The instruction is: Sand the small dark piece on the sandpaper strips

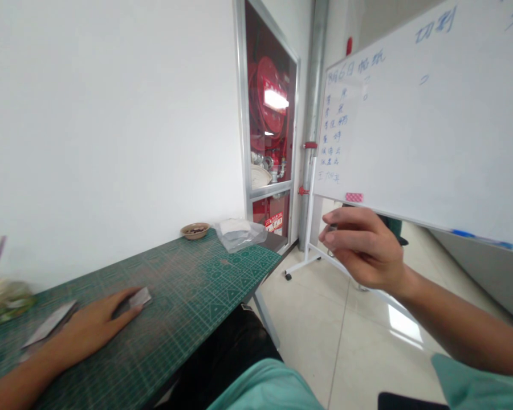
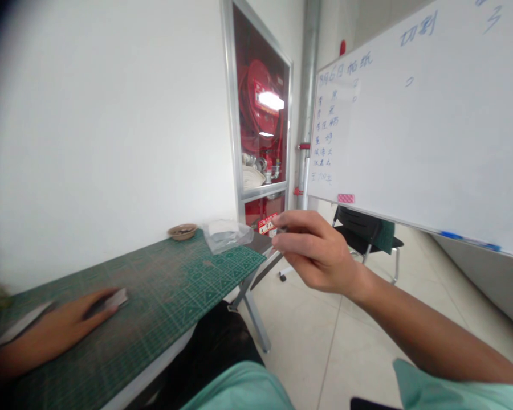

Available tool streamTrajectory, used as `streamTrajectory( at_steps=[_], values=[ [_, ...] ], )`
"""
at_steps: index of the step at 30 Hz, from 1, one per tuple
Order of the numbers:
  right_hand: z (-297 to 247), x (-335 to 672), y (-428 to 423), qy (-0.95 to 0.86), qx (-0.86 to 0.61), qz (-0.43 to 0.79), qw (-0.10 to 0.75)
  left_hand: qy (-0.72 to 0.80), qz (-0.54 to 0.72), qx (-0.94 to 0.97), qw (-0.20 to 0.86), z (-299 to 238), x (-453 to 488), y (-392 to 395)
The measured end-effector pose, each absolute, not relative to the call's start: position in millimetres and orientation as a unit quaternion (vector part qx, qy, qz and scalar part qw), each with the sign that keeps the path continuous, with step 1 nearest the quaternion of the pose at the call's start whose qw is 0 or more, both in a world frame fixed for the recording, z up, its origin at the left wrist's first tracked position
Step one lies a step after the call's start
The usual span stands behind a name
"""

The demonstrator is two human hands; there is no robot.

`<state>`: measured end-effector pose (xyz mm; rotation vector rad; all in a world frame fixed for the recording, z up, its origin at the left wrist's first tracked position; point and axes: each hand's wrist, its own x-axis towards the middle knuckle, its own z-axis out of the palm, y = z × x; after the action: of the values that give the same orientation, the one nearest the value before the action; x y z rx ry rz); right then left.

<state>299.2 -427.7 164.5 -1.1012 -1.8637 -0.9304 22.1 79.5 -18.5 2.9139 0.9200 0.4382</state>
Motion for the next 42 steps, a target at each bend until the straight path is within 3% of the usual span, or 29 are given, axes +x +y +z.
streamTrajectory(
  at_steps=[10, 19, 28, 35, 38, 42],
  values=[
    [160, 299, -421, -0.679, -0.457, -0.358, 0.449, 0.286, 0.136, 0.945, 0.084, -17, 21, 79],
    [155, 300, -414, -0.667, -0.573, -0.296, 0.372, 0.295, 0.12, 0.945, 0.07, -17, 23, 76],
    [125, 293, -378, -0.731, -0.533, -0.17, 0.391, 0.264, 0.145, 0.949, 0.098, -11, 23, 57],
    [69, 260, -299, -0.787, -0.439, -0.052, 0.43, 0.237, 0.231, 0.935, 0.126, 1, 27, 24],
    [36, 246, -239, -0.723, -0.484, -0.012, 0.493, 0.215, 0.257, 0.928, 0.164, 8, 30, 5],
    [8, 225, -150, -0.707, -0.51, 0.026, 0.49, 0.201, 0.269, 0.908, 0.251, 12, 36, -11]
  ],
)
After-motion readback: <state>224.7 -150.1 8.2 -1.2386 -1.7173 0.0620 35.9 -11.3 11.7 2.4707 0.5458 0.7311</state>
